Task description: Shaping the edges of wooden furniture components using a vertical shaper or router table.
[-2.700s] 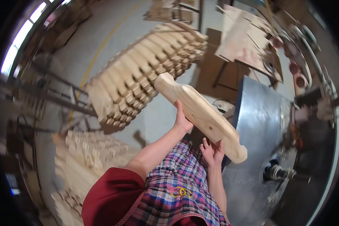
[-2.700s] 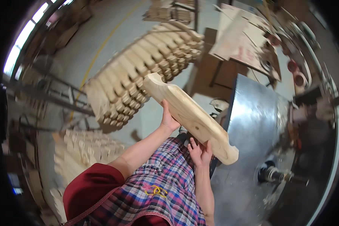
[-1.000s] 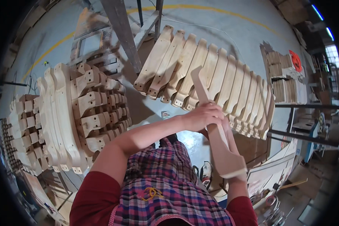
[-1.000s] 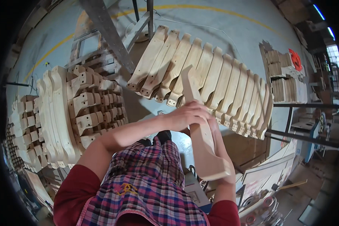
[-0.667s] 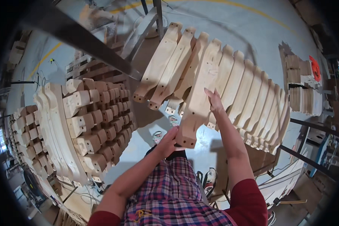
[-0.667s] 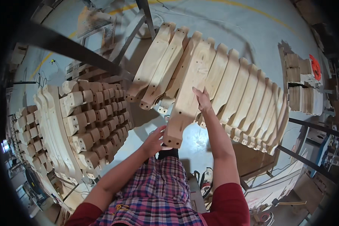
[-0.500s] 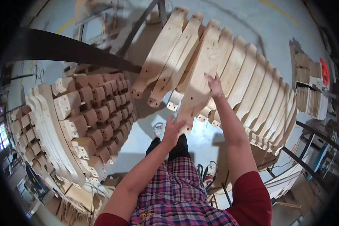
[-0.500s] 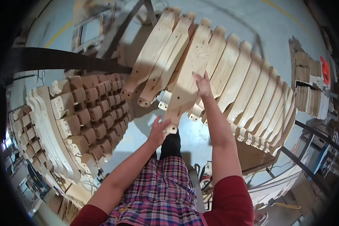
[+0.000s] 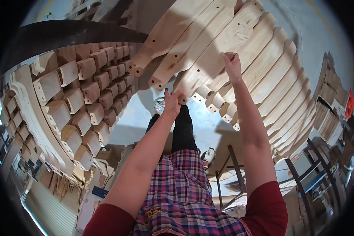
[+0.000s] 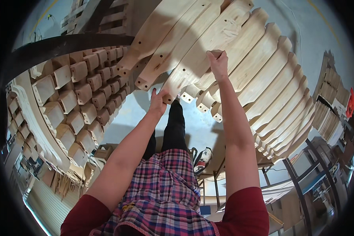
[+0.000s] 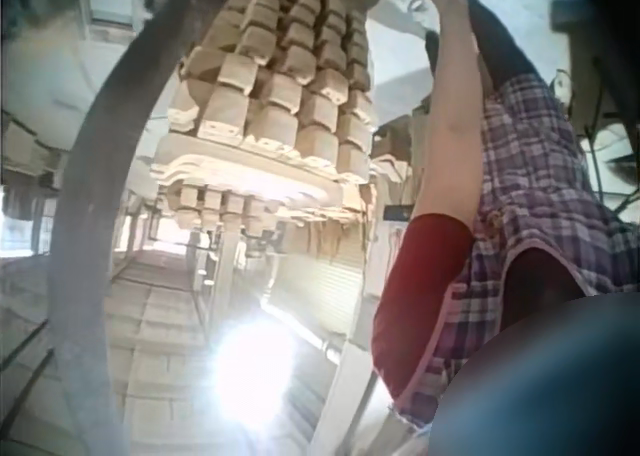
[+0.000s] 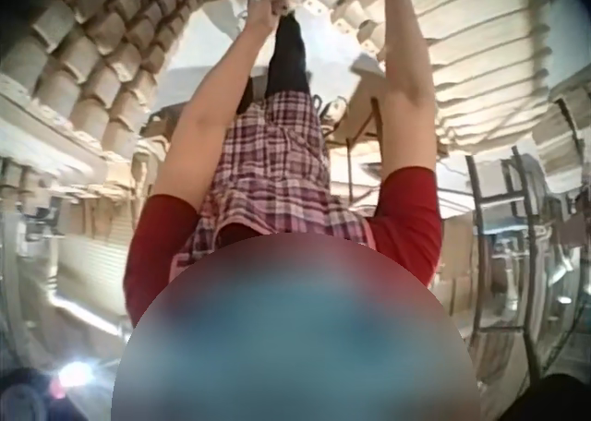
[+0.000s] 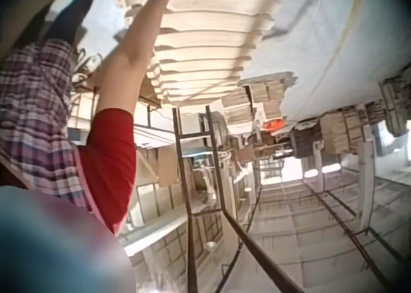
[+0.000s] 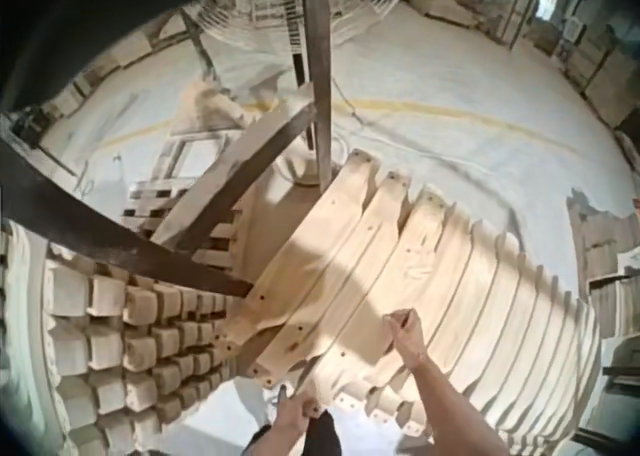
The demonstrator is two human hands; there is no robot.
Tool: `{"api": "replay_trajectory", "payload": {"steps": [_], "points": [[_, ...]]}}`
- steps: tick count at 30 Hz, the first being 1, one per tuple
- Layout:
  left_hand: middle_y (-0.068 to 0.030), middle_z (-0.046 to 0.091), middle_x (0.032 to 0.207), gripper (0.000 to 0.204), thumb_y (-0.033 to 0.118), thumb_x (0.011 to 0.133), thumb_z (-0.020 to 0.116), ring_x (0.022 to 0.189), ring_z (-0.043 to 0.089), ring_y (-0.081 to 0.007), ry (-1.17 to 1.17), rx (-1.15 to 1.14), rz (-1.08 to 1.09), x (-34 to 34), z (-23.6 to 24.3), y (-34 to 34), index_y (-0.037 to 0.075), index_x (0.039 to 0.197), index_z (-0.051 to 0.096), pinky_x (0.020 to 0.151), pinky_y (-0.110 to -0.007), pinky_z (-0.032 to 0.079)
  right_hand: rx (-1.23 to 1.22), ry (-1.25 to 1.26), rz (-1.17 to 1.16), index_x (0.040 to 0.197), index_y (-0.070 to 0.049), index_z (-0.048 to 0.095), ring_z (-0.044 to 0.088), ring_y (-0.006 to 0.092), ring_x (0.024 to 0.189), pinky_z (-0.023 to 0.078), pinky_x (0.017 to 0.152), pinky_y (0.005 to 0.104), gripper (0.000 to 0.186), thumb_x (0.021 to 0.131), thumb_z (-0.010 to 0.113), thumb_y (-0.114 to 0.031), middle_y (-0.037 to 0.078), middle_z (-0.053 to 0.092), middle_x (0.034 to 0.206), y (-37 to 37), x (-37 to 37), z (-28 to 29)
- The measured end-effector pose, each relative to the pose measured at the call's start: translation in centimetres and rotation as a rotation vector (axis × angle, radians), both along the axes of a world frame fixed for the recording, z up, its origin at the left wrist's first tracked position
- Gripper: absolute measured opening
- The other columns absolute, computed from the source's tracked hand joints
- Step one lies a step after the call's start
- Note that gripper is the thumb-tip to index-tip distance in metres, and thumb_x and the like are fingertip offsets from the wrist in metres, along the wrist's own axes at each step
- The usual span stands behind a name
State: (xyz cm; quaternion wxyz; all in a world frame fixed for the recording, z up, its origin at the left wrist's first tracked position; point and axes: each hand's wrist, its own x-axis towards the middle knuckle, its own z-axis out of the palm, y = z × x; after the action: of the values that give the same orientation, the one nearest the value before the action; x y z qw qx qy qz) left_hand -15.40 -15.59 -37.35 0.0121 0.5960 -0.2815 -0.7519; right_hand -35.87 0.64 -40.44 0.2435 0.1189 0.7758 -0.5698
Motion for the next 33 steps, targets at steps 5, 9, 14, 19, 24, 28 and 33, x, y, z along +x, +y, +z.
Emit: {"api": "replay_trajectory", "payload": {"steps": [5, 9, 14, 19, 24, 28, 33], "points": [[-0.0253, 0.04, 0.124, 0.086, 0.0, 0.07, 0.06, 0.098, 0.049, -0.0267, 0.022, 0.014, -0.036, -0.3, 0.3, -0.3, 0.0, 0.141, 0.011, 0.085, -0.029, 0.041, 0.06, 0.055, 0.013, 0.099, 0.006, 0.049, 0.053, 0.0233, 0.074, 0.047, 0.069, 0.032, 0.039, 0.079, 0.066, -0.023, 0.015, 0.057, 0.087, -0.2, 0.6, -0.2], [-0.0236, 0.041, 0.125, 0.083, 0.002, 0.071, 0.06, 0.1, 0.049, -0.0267, 0.076, 0.068, -0.083, 0.1, -0.2, -0.8, 0.001, 0.141, 0.014, 0.086, -0.03, 0.041, 0.117, 0.063, 0.06, 0.098, 0.006, 0.048, 0.051, 0.0235, 0.076, 0.046, 0.07, 0.0324, 0.04, 0.079, 0.066, -0.025, 0.016, 0.054, 0.09, 0.5, 0.9, -1.4], [-0.0203, 0.041, 0.127, 0.081, 0.006, 0.073, 0.062, 0.103, 0.048, -0.0268, 0.142, 0.135, -0.121, 1.3, -1.1, -1.3, 0.002, 0.141, 0.017, 0.087, -0.03, 0.042, 0.152, 0.03, 0.095, 0.097, 0.005, 0.046, 0.048, 0.0237, 0.081, 0.044, 0.073, 0.0325, 0.042, 0.08, 0.067, -0.027, 0.016, 0.048, 0.096, 1.1, 1.4, -2.7], [-0.0202, 0.041, 0.127, 0.075, 0.007, 0.074, 0.061, 0.105, 0.048, -0.0262, 0.144, 0.128, -0.134, 1.5, -0.8, -1.1, 0.0, 0.138, 0.022, 0.088, -0.03, 0.041, 0.126, -0.001, 0.111, 0.097, 0.005, 0.045, 0.047, 0.0244, 0.084, 0.043, 0.074, 0.0323, 0.044, 0.08, 0.066, -0.029, 0.017, 0.044, 0.099, 1.1, 1.9, -2.2], [-0.0193, 0.043, 0.124, 0.071, 0.009, 0.075, 0.062, 0.106, 0.047, -0.0253, 0.089, 0.104, -0.176, 2.4, -0.2, -0.9, -0.002, 0.135, 0.025, 0.09, -0.031, 0.04, 0.199, 0.07, 0.149, 0.097, 0.005, 0.045, 0.047, 0.0247, 0.082, 0.043, 0.074, 0.0318, 0.044, 0.08, 0.066, -0.03, 0.016, 0.045, 0.098, 1.3, 1.4, -1.9], [-0.0185, 0.044, 0.124, 0.071, 0.018, 0.077, 0.063, 0.111, 0.044, -0.0261, 0.056, 0.121, -0.452, 5.5, 2.5, -1.5, -0.003, 0.135, 0.027, 0.096, -0.033, 0.034, 0.261, 0.063, 0.2, 0.104, 0.006, 0.045, 0.052, 0.0265, 0.083, 0.044, 0.075, 0.0309, 0.049, 0.079, 0.067, -0.03, 0.02, 0.051, 0.103, 0.6, 0.6, -0.7], [-0.0184, 0.044, 0.13, 0.072, 0.031, 0.08, 0.062, 0.121, 0.039, -0.0298, -0.012, 0.066, -0.966, 11.6, 6.9, -5.9, -0.003, 0.135, 0.032, 0.103, -0.037, 0.03, 0.367, 0.204, 0.001, 0.128, 0.009, 0.036, 0.055, 0.0299, 0.094, 0.047, 0.081, 0.0333, 0.065, 0.083, 0.064, -0.028, 0.026, 0.05, 0.114, 0.6, 4.3, 2.6]]}}
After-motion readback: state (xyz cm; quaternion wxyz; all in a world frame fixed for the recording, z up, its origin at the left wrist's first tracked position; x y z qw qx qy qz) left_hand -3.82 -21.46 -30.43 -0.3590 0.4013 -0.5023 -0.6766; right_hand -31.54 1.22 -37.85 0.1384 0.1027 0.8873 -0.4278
